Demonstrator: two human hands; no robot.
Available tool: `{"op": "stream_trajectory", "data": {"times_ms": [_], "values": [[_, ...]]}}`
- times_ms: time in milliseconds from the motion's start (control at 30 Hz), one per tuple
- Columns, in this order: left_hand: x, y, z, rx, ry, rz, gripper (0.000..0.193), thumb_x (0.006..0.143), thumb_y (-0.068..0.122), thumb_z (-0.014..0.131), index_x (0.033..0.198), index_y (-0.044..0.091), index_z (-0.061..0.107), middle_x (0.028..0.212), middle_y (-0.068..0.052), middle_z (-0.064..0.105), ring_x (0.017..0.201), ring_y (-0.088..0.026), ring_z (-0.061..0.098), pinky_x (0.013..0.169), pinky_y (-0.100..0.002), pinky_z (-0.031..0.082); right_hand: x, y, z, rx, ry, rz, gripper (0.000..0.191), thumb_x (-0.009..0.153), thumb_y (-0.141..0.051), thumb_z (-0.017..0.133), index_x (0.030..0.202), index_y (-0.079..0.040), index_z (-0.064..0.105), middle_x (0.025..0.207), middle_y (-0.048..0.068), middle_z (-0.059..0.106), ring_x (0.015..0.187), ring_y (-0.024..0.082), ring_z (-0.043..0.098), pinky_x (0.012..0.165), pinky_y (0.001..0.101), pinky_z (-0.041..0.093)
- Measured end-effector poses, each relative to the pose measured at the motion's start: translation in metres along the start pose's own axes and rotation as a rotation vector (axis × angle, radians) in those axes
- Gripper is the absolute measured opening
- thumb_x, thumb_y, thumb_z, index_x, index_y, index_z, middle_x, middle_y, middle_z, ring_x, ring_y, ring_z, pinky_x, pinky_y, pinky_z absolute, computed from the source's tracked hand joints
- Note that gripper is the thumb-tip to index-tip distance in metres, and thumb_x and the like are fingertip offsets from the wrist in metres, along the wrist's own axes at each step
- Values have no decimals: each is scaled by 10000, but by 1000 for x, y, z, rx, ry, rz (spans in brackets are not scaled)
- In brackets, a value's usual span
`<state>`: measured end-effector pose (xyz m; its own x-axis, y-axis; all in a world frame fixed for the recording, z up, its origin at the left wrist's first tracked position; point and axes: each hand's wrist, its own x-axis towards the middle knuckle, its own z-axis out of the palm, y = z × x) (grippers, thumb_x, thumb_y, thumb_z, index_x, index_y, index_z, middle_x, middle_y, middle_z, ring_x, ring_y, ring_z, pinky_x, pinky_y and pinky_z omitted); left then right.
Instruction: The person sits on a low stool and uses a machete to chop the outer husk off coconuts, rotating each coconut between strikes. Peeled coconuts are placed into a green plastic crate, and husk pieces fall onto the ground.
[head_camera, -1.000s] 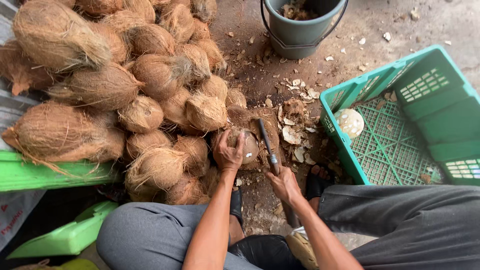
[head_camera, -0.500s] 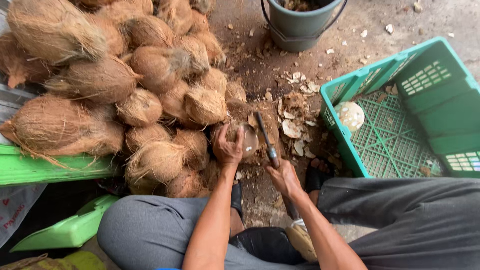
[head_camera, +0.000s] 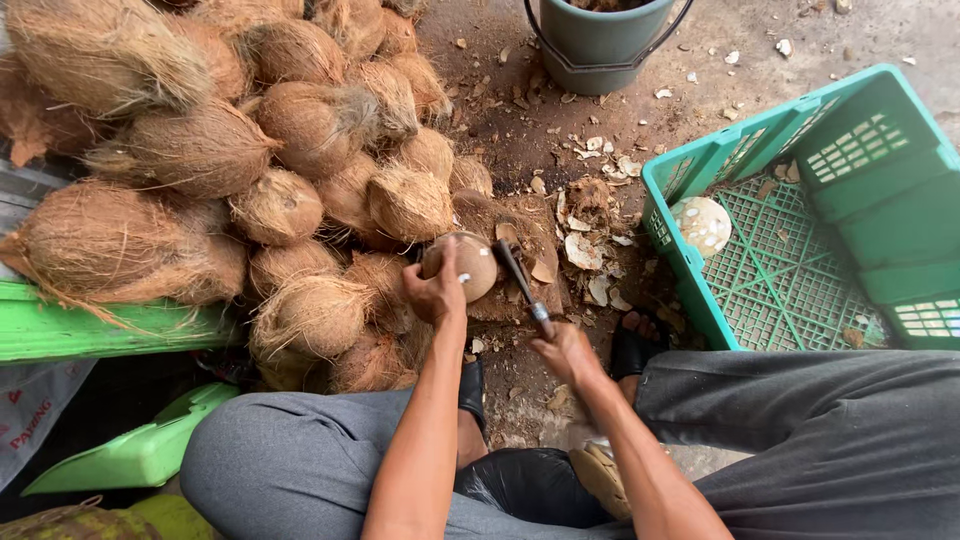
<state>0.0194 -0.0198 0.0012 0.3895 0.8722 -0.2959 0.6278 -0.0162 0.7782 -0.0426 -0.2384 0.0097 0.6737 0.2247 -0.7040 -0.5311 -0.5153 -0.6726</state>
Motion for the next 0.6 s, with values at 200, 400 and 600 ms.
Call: {"op": "stream_trajectory", "data": {"times_ms": [200, 400, 600], "values": [[22, -10, -6, -285, -269, 5, 759, 714, 672, 743, 1246, 139, 648, 1251, -144, 609, 1120, -261, 589, 875, -454, 494, 0, -11, -53, -208, 447, -188, 144, 920, -281, 671, 925, -152, 734, 641, 20, 631, 532, 106, 561, 487, 307, 420], [22, -12, 27, -94, -168, 441, 610, 857, 610, 651, 1205, 109, 656, 1236, -141, 616, 1093, -251, 613, 896, -470, 538, -19, -46, -58, 226, 340, -162, 437, 969, -407, 689, 755, -56, 538, 584, 20, 544, 449, 118, 479, 396, 326, 393], [17, -10, 29, 205, -185, 386, 637, 961, 684, 463, 1246, 144, 645, 1235, -115, 617, 1047, -239, 617, 887, -425, 530, -34, -64, -22, 328, 141, -219, 391, 953, -404, 676, 760, -85, 559, 539, -36, 492, 418, 98, 438, 372, 310, 371]]}}
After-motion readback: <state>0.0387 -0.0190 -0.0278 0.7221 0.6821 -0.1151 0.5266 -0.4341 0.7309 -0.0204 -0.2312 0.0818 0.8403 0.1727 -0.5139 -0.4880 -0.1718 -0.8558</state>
